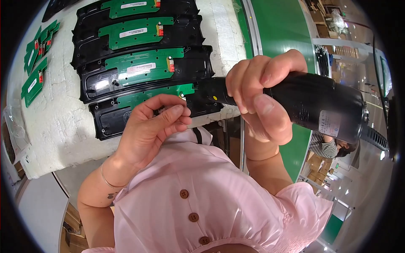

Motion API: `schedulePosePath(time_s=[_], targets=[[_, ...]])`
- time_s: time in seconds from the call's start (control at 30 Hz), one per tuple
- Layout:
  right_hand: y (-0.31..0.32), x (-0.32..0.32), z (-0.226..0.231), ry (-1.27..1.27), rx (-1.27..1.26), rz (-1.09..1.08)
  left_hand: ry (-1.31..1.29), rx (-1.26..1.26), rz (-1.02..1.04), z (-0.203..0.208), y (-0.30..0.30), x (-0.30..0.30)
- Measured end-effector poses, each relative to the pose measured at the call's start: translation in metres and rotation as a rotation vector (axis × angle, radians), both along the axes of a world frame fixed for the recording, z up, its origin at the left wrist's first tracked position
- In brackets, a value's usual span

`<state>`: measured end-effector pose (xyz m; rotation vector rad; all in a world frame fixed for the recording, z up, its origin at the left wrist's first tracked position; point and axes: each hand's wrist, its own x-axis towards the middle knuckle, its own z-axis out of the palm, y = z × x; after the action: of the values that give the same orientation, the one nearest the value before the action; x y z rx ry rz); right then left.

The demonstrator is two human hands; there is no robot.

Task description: Assemble electronic components by placing circuit boards into plastic housings and securing them with screws using an electric screwdriver.

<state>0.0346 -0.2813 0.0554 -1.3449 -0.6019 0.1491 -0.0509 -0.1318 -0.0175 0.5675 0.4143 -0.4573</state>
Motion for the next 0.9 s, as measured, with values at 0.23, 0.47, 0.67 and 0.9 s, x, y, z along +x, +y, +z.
schedulePosePath(time_s=[0.23, 0.47, 0.67, 0.9], targets=[[0.002, 0.001, 0.000, 0.022, -0.016, 0.019, -0.040, -0.126, 0.051, -0.007, 0.003, -0.002], [-0.010, 0.004, 0.013, -0.123, 0.127, 0.264, 0.061, -0.155, -0.143, 0.016, 0.014, -0.033], [0.010, -0.012, 0.004, 0.030, 0.119, 0.193, 0.171, -0.193, -0.103, -0.005, 0.009, -0.049], [0.021, 0.001, -0.011, -0.047, -0.010, 0.184, 0.105, -0.173, -0.026, -0.004, 0.003, -0.045]])
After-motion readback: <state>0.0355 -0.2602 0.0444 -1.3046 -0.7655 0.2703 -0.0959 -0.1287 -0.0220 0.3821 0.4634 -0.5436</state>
